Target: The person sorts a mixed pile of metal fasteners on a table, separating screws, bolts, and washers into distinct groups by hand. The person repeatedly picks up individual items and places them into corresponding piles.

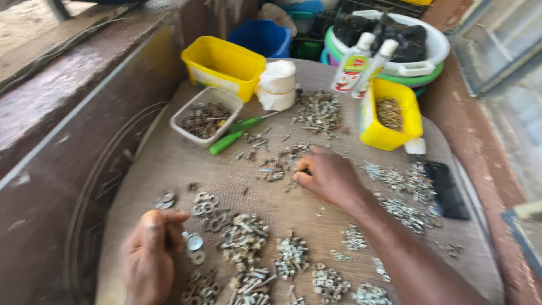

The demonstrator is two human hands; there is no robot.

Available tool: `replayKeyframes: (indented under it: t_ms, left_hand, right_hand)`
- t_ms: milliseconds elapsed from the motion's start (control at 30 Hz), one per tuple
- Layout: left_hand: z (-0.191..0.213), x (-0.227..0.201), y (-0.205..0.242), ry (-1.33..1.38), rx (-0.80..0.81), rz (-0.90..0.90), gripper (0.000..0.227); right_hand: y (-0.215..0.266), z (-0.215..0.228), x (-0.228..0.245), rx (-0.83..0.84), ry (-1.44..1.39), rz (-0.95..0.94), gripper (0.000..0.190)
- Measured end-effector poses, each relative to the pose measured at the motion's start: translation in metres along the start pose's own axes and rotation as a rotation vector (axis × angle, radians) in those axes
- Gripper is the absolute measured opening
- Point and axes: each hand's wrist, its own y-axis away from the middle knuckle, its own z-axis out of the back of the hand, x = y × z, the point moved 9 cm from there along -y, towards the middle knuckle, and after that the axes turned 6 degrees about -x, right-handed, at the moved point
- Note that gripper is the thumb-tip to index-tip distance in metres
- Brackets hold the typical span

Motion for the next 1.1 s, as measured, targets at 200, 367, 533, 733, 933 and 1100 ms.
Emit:
replayKeyframes:
  t_ms: [200,367,533,733,933,1100]
  left_hand:
    - [0.006,0.000,0.004,-0.171,0.068,0.002,0.075]
    - [0.003,0.001,0.006,-0.148,0.071,0.026,0.074]
    - [0.007,0.017,-0.004,-0.065,-0.065,-0.062,0.059]
    - [-0.007,-0.014,0.002,-0.032,-0.024,-0.080,0.056]
    - [-0.006,-0.015,0.001,-0.014,0.009,-0.123,0.056]
    - [-0.006,-0.011,0.000,0.012,0.002,-0.107,0.057]
  right_hand:
    - [0.013,0.007,0.018,-0.033,-0.093,-0.027,0.032]
    - [0.022,0.027,0.011,-0.015,-0.223,-0.150,0.006]
    - [0.023,0.008,-0.060,-0.042,-0.977,-0.456,0.032]
    - [0.018,-0.008,-0.094,-0.007,-1.727,-0.466,0.023]
    - [0.021,-0.009,-0.081,0.095,-1.658,-0.514,0.030]
    - [0.026,-0.011,-0.070,0.239,-1.705,-0.512,0.056]
